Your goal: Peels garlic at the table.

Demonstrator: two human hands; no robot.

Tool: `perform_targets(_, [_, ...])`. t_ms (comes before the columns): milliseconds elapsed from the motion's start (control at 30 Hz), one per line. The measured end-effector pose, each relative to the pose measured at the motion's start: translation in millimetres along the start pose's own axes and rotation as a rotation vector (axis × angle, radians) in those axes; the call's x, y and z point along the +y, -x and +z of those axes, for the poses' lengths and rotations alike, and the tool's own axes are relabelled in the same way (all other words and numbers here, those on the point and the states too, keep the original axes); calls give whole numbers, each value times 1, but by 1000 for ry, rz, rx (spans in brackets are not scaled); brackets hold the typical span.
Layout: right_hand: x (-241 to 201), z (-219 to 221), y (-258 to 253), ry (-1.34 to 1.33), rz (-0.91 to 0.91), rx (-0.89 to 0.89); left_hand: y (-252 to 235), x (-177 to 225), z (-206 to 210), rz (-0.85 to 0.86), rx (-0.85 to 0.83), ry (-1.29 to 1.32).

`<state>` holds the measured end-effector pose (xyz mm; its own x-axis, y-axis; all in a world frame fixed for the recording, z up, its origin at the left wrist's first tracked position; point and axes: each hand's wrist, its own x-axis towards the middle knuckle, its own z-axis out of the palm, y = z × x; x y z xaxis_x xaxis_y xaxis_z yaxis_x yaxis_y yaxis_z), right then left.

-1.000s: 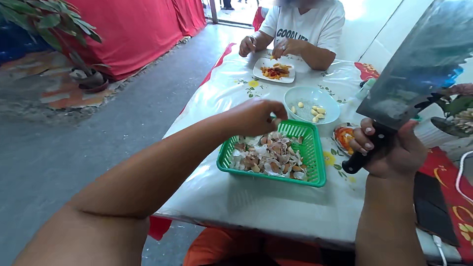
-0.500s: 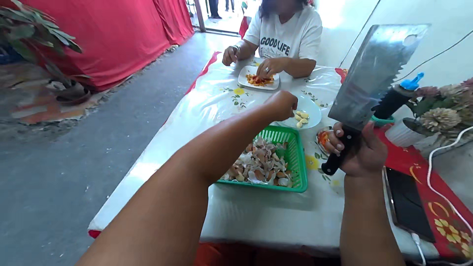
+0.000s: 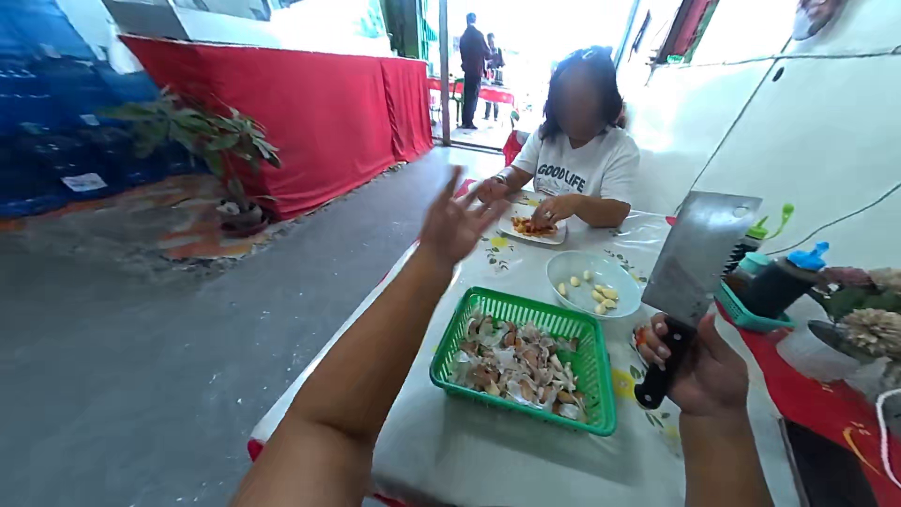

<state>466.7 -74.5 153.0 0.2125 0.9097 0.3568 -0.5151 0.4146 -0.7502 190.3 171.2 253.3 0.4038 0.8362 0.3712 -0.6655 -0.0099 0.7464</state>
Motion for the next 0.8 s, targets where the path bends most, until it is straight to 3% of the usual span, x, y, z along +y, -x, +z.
perform_targets(67, [4,1,-1,-19,6,15,-3,24,-30,65,366,245])
perform_targets(133, [4,2,-2,-10,8,12,0,30,-39,64,487,322])
perform_targets(367, [4,2,1,29,13,-62,5,35,-1,18,380,352])
perform_targets(533, [5,3,1,15,26,-38,13,29,11,-34,412,402])
perform_targets(800, [7,1,1,27,21,-22,30,20,-3,-31,462,431])
